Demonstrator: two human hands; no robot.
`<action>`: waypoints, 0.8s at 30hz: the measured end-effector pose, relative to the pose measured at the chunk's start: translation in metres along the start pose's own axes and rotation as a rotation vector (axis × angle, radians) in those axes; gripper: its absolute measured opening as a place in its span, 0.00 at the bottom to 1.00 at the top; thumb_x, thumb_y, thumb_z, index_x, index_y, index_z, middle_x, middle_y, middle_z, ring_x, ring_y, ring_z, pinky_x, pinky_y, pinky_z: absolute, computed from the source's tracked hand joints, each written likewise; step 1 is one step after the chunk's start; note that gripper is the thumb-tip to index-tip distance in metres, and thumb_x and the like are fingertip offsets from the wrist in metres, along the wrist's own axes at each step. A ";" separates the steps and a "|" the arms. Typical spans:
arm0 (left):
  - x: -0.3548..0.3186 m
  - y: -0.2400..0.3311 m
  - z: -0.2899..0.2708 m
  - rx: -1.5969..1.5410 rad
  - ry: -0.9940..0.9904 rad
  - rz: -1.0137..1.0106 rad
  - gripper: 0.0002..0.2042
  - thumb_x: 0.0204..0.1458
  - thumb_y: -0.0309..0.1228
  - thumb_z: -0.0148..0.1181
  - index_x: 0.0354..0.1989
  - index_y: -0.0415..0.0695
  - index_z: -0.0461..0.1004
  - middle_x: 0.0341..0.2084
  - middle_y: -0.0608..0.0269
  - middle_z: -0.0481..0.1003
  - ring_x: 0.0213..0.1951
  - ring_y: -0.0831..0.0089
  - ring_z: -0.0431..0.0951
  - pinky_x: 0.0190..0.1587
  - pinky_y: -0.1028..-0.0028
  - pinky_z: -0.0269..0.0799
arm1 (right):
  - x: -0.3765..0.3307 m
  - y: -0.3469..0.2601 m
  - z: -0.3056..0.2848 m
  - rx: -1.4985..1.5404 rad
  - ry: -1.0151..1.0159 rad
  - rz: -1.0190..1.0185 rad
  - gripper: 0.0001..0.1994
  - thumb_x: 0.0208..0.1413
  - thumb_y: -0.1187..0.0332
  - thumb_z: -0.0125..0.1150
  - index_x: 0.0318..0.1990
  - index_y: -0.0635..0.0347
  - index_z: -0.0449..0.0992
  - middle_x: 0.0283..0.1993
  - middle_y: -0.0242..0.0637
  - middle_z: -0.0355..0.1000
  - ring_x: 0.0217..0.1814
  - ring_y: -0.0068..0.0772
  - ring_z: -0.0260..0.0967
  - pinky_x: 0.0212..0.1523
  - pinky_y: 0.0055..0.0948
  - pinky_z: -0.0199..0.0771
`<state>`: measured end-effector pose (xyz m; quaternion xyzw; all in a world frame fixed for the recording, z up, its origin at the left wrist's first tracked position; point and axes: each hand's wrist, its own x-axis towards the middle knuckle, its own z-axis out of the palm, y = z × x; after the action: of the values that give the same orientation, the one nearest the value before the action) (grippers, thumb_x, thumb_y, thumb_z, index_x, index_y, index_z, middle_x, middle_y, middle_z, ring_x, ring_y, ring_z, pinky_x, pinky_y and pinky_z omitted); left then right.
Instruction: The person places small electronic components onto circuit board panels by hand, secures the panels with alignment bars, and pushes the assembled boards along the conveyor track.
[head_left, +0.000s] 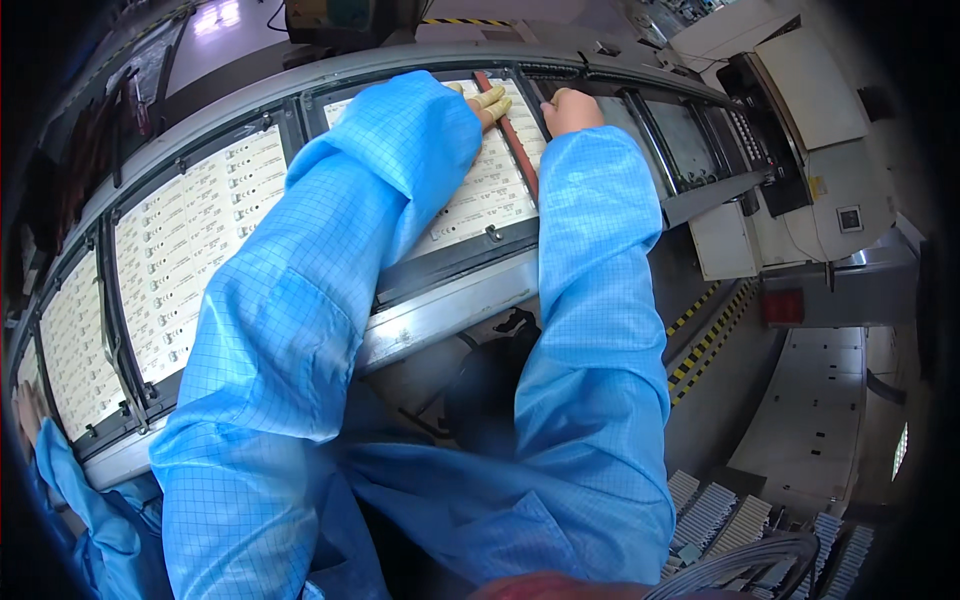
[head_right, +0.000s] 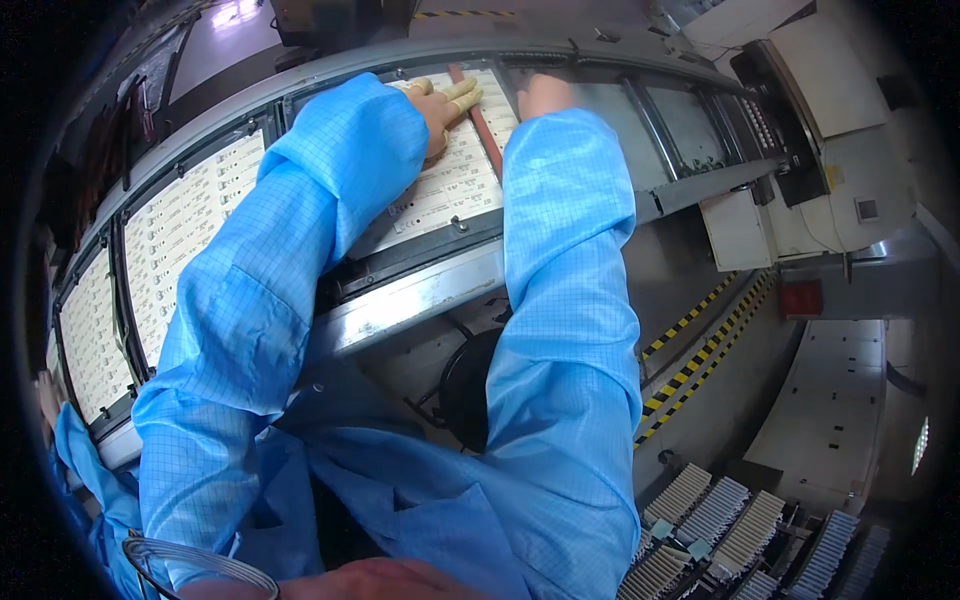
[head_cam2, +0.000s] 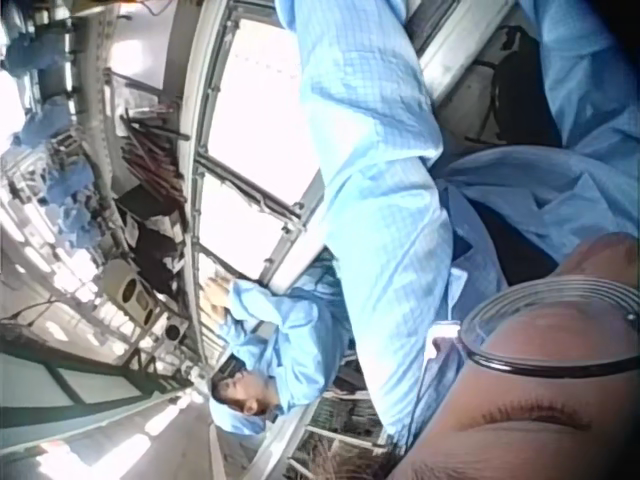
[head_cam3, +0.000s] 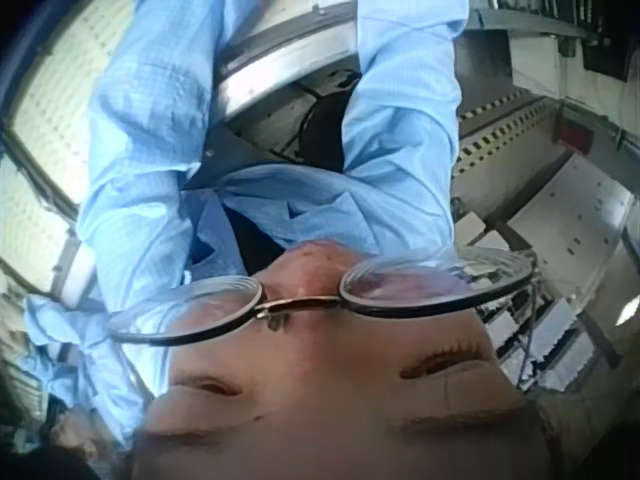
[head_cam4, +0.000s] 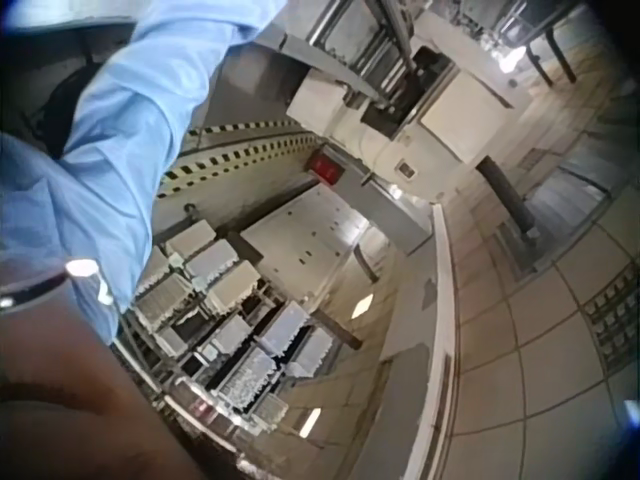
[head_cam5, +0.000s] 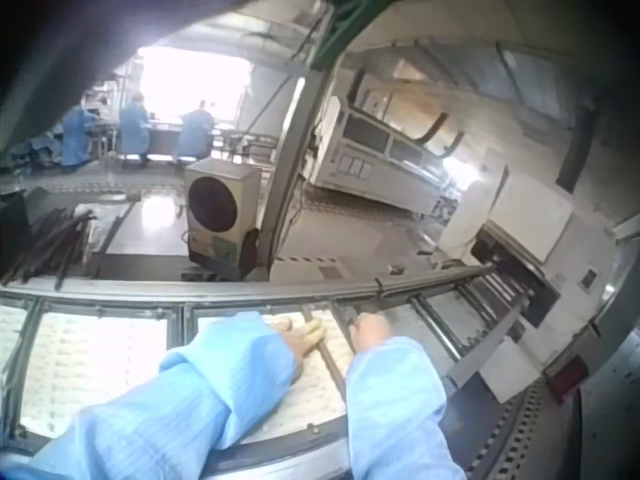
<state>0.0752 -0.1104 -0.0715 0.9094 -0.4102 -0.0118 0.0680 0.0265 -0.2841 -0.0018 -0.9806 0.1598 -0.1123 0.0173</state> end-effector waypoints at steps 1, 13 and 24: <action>0.000 -0.001 0.004 0.009 0.030 0.011 0.38 0.47 0.24 0.45 0.67 0.64 0.40 0.67 0.79 0.41 0.63 0.49 0.51 0.65 0.58 0.49 | 0.000 0.000 -0.002 -0.021 0.018 -0.023 0.15 0.47 0.59 0.63 0.35 0.62 0.77 0.34 0.44 0.75 0.37 0.41 0.74 0.38 0.33 0.71; -0.062 -0.003 -0.095 0.024 -0.080 0.038 0.28 0.51 0.32 0.44 0.63 0.58 0.52 0.60 0.62 0.59 0.51 0.49 0.69 0.55 0.60 0.64 | -0.049 -0.016 -0.012 0.500 -0.101 -0.486 0.11 0.48 0.67 0.60 0.37 0.64 0.74 0.31 0.43 0.71 0.33 0.38 0.70 0.36 0.31 0.69; -0.254 -0.057 -0.250 -0.153 0.353 -0.156 0.11 0.50 0.28 0.47 0.39 0.47 0.74 0.37 0.59 0.74 0.38 0.63 0.76 0.39 0.68 0.73 | -0.148 -0.014 -0.060 0.526 0.036 -0.156 0.18 0.53 0.76 0.55 0.53 0.63 0.67 0.39 0.36 0.63 0.37 0.24 0.59 0.38 0.22 0.63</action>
<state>-0.0313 0.1450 0.1597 0.9186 -0.3181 0.1112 0.2064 -0.1191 -0.2237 0.0259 -0.9496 0.0492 -0.1685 0.2597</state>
